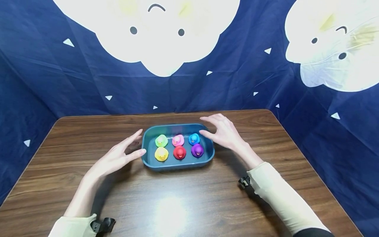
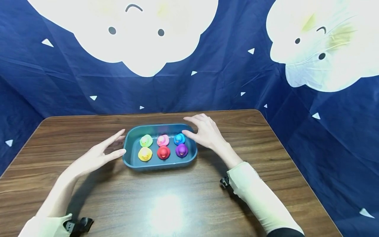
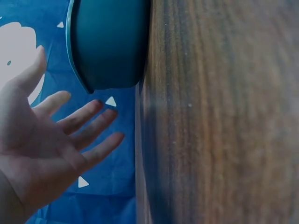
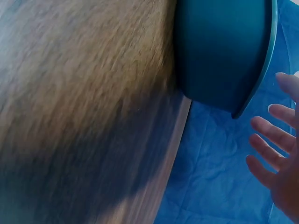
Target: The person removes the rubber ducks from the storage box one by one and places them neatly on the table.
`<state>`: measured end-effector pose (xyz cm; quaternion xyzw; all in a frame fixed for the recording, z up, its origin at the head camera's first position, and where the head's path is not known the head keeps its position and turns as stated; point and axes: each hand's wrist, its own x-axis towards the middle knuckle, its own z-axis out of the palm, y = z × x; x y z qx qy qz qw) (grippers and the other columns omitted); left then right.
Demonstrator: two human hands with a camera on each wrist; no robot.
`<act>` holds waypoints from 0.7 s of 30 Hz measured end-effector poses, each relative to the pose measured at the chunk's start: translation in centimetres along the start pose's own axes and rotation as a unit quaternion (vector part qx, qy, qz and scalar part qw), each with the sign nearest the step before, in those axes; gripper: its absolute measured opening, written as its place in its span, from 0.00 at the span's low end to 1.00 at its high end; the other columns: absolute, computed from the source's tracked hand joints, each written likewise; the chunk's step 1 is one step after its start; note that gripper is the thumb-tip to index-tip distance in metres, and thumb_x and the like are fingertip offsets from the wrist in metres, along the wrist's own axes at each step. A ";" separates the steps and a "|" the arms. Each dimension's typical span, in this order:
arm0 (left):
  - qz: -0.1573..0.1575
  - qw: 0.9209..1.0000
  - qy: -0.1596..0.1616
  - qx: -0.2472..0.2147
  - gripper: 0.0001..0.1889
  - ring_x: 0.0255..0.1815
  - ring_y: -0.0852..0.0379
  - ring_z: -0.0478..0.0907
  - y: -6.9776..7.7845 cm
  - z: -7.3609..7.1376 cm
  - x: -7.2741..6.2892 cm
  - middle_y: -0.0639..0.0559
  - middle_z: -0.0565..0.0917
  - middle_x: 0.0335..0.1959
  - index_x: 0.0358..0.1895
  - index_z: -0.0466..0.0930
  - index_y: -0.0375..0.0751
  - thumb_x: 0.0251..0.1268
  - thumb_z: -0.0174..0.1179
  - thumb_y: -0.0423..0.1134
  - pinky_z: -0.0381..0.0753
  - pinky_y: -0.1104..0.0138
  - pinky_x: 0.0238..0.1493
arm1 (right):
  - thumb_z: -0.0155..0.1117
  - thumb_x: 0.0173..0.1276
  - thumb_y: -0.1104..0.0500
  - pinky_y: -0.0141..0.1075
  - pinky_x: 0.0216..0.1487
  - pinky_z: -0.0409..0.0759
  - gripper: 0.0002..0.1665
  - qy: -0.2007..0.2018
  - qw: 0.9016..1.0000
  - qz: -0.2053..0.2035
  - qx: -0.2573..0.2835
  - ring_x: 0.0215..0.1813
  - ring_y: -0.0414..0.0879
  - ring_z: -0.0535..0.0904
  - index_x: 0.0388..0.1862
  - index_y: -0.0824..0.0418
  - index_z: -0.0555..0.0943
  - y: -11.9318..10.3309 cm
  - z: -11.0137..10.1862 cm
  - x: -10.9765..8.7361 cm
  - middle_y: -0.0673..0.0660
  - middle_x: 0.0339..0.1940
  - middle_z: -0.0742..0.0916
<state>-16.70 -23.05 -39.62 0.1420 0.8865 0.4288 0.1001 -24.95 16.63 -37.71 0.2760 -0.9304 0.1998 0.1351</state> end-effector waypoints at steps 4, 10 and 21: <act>-0.008 1.000 -0.008 -0.019 0.43 0.79 0.38 0.67 -0.1 -0.2 -0.1 0.42 0.66 0.80 0.84 0.46 0.61 0.75 0.60 0.57 0.69 0.40 0.74 | 0.72 0.66 0.39 0.52 0.67 0.76 0.31 -0.011 1.000 -0.006 -0.001 0.64 0.51 0.78 0.65 0.48 0.83 -0.5 0.3 0.3 0.53 0.58 0.88; -0.014 1.000 -0.015 -0.022 0.43 0.77 0.39 0.68 -0.1 0.0 0.1 0.44 0.66 0.80 0.85 0.47 0.58 0.75 0.60 0.57 0.70 0.41 0.73 | 0.75 0.64 0.41 0.51 0.64 0.75 0.29 -0.020 1.000 -0.019 -0.010 0.61 0.51 0.77 0.60 0.51 0.86 -1.1 0.8 0.7 0.52 0.51 0.90; -0.030 0.999 -0.026 -0.010 0.42 0.78 0.37 0.67 0.0 0.1 0.3 0.40 0.66 0.79 0.84 0.50 0.58 0.74 0.61 0.56 0.67 0.36 0.73 | 0.77 0.61 0.40 0.49 0.61 0.72 0.27 -0.057 0.998 -0.028 -0.030 0.62 0.52 0.75 0.55 0.52 0.89 -1.9 1.8 1.3 0.54 0.51 0.89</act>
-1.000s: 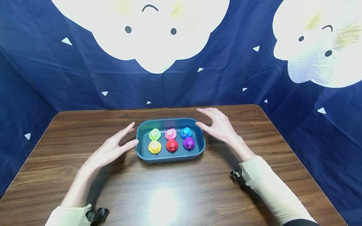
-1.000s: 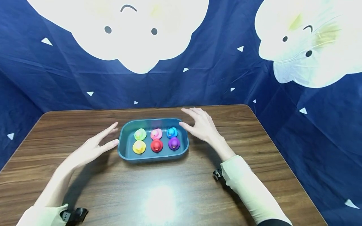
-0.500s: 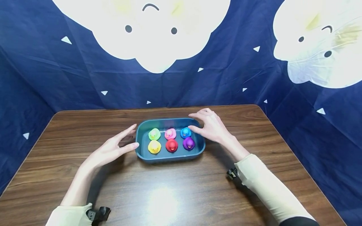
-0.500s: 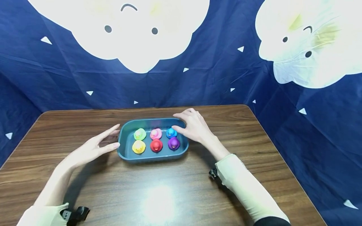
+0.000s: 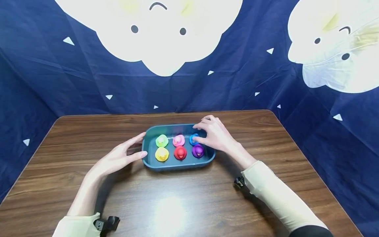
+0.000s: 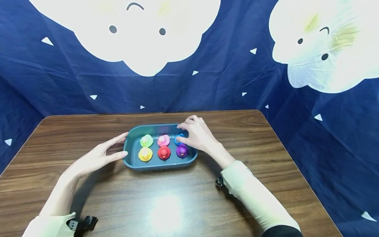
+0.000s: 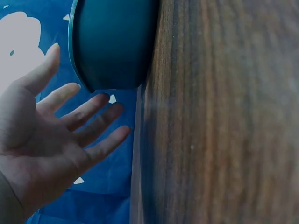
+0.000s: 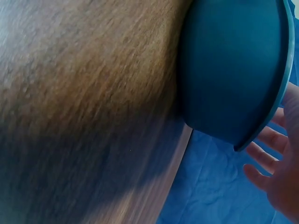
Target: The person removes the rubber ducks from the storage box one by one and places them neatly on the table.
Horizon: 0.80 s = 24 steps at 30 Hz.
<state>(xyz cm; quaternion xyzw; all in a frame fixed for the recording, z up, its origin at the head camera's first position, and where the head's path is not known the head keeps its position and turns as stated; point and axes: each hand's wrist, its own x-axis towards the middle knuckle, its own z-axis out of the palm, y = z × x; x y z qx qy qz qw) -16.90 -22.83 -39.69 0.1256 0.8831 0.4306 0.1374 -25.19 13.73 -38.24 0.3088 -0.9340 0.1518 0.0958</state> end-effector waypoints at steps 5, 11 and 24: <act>0.001 1.000 -0.001 0.002 0.42 0.78 0.37 0.66 -0.1 0.1 0.0 0.41 0.66 0.80 0.84 0.52 0.57 0.73 0.63 0.55 0.67 0.35 0.72 | 0.78 0.61 0.40 0.50 0.63 0.72 0.26 -0.016 1.000 0.000 -0.004 0.63 0.53 0.75 0.53 0.52 0.89 -0.1 0.4 0.1 0.55 0.50 0.89; 0.002 1.000 -0.008 -0.002 0.42 0.78 0.37 0.66 -0.1 0.1 0.0 0.40 0.67 0.79 0.84 0.53 0.52 0.73 0.62 0.55 0.67 0.37 0.73 | 0.77 0.61 0.41 0.51 0.62 0.73 0.25 -0.029 0.999 -0.005 -0.019 0.62 0.54 0.75 0.51 0.53 0.90 -0.1 0.8 0.2 0.54 0.46 0.89; -0.009 1.000 -0.009 0.002 0.41 0.77 0.37 0.66 0.1 0.3 0.0 0.38 0.70 0.76 0.84 0.52 0.52 0.74 0.61 0.55 0.67 0.37 0.72 | 0.77 0.61 0.40 0.50 0.60 0.74 0.24 -0.045 0.998 -0.009 -0.047 0.62 0.54 0.76 0.50 0.53 0.90 -0.3 1.3 0.5 0.53 0.42 0.89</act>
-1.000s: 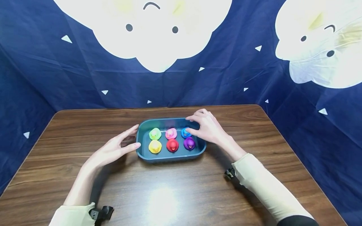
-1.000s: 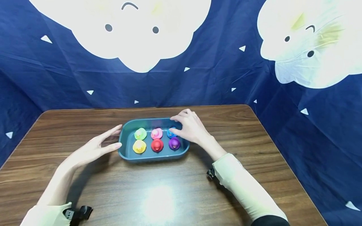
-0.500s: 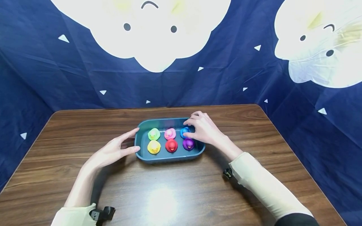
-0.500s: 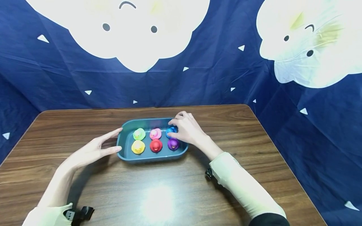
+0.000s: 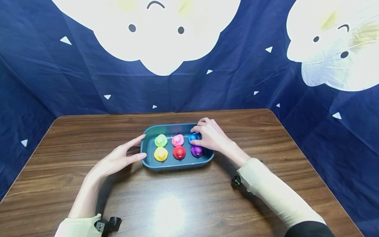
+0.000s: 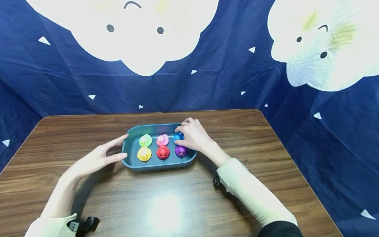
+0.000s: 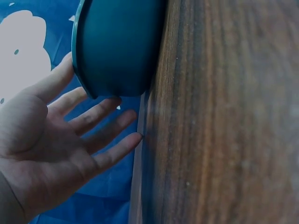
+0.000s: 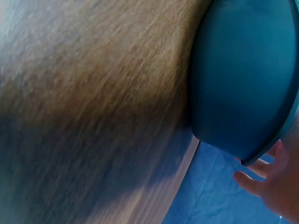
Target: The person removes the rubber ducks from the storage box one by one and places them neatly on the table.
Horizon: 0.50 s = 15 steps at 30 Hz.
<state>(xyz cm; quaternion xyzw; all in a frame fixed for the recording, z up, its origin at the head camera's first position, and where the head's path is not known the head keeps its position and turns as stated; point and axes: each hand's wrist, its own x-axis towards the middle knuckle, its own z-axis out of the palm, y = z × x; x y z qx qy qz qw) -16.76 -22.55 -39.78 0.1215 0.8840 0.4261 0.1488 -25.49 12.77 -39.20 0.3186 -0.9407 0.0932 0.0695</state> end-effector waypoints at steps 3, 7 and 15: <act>0.000 1.000 0.000 -0.005 0.41 0.78 0.37 0.66 -0.1 0.1 0.0 0.38 0.70 0.77 0.84 0.52 0.52 0.75 0.60 0.55 0.68 0.37 0.72 | 0.77 0.61 0.41 0.50 0.60 0.74 0.24 -0.003 1.000 0.000 -0.003 0.62 0.54 0.76 0.50 0.53 0.90 -0.1 0.0 0.1 0.53 0.42 0.89; 0.001 1.000 -0.001 -0.012 0.41 0.78 0.37 0.66 -0.1 0.1 0.1 0.38 0.68 0.78 0.84 0.51 0.53 0.75 0.60 0.55 0.67 0.37 0.73 | 0.77 0.62 0.41 0.50 0.61 0.74 0.23 -0.011 1.000 0.004 -0.007 0.62 0.55 0.76 0.50 0.52 0.90 -0.2 0.1 0.1 0.53 0.43 0.90; -0.002 1.000 -0.005 -0.020 0.41 0.78 0.37 0.67 -0.3 0.2 0.0 0.38 0.69 0.77 0.84 0.50 0.55 0.76 0.60 0.55 0.67 0.39 0.74 | 0.76 0.63 0.41 0.50 0.61 0.74 0.22 -0.019 1.000 0.008 -0.010 0.62 0.54 0.76 0.50 0.52 0.90 -0.3 0.5 0.2 0.53 0.45 0.91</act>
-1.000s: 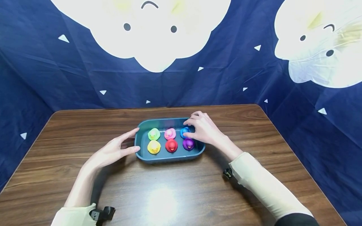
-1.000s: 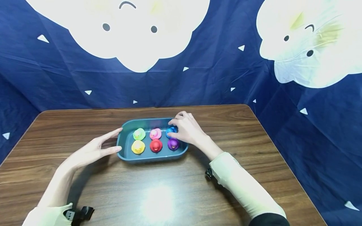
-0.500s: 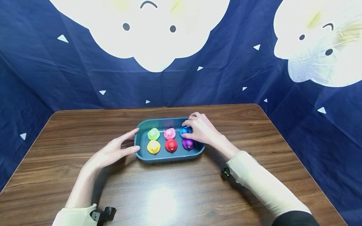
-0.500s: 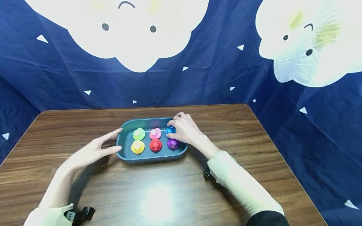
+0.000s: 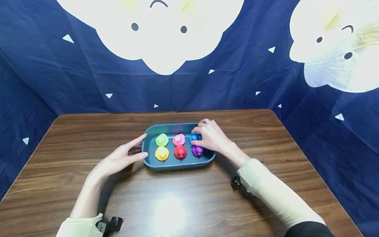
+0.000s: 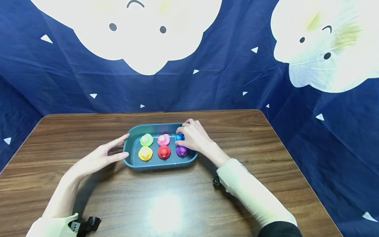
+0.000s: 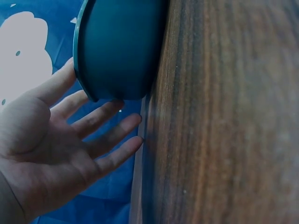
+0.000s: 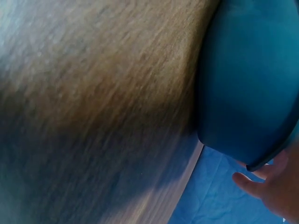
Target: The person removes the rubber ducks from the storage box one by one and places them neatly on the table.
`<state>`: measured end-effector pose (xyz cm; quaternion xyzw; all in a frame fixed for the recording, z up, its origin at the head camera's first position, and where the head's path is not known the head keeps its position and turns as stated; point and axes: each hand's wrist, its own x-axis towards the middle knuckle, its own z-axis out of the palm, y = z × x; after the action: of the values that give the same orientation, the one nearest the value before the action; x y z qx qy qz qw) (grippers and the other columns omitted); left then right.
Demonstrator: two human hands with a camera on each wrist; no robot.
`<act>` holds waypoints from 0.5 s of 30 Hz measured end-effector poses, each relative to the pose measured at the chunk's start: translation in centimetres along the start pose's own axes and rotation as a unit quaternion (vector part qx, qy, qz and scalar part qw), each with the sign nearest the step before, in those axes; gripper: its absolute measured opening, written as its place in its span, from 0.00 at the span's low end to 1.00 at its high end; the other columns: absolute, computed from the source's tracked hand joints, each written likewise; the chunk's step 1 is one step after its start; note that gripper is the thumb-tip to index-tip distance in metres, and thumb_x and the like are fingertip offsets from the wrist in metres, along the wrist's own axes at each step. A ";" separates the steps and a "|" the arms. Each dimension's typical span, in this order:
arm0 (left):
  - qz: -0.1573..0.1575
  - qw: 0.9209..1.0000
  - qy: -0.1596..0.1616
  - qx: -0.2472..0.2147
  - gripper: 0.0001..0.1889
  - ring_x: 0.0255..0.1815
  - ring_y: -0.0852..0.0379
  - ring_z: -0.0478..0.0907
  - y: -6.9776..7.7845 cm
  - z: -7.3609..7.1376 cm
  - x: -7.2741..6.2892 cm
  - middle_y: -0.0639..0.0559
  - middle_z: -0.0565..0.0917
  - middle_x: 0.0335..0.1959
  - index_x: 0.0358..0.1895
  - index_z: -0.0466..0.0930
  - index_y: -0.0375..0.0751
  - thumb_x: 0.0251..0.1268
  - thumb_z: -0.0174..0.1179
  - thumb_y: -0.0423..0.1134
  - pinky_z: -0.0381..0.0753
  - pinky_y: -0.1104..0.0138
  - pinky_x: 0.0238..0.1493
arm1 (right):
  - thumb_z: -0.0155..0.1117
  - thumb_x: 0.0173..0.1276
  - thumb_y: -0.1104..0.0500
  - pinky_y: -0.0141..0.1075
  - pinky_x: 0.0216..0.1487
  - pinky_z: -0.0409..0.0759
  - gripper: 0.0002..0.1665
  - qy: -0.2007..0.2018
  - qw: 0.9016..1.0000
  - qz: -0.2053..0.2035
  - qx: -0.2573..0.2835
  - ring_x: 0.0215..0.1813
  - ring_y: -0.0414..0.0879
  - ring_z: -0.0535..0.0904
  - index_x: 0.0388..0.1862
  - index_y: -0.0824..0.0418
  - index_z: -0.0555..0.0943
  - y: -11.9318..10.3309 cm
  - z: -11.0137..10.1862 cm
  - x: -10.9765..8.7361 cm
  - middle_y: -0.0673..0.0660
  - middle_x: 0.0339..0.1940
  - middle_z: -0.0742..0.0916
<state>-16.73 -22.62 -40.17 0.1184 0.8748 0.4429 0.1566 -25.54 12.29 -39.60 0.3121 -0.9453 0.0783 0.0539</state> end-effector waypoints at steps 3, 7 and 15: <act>0.001 1.000 -0.003 -0.001 0.41 0.77 0.38 0.68 0.0 0.0 0.0 0.38 0.70 0.77 0.85 0.49 0.54 0.76 0.59 0.54 0.67 0.39 0.74 | 0.76 0.63 0.41 0.50 0.61 0.74 0.22 0.002 1.000 0.000 0.000 0.62 0.54 0.76 0.49 0.52 0.90 0.1 0.1 0.1 0.53 0.45 0.91; 0.000 1.000 -0.005 -0.003 0.42 0.77 0.37 0.68 0.1 0.0 0.0 0.37 0.70 0.77 0.85 0.48 0.54 0.76 0.59 0.55 0.67 0.40 0.75 | 0.76 0.63 0.41 0.50 0.62 0.74 0.21 0.005 1.000 0.000 0.000 0.62 0.54 0.76 0.49 0.52 0.90 0.1 0.3 0.1 0.52 0.44 0.91; -0.011 1.000 -0.012 -0.009 0.42 0.78 0.37 0.67 0.3 0.1 -0.1 0.37 0.67 0.78 0.85 0.47 0.55 0.76 0.59 0.55 0.67 0.39 0.75 | 0.75 0.64 0.42 0.51 0.63 0.74 0.20 0.008 1.000 0.002 -0.004 0.63 0.54 0.76 0.48 0.53 0.90 0.2 0.4 0.0 0.53 0.44 0.91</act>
<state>-16.62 -22.41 -39.95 0.1125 0.8699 0.4480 0.1728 -25.68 12.40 -40.02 0.3096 -0.9457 0.0775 0.0620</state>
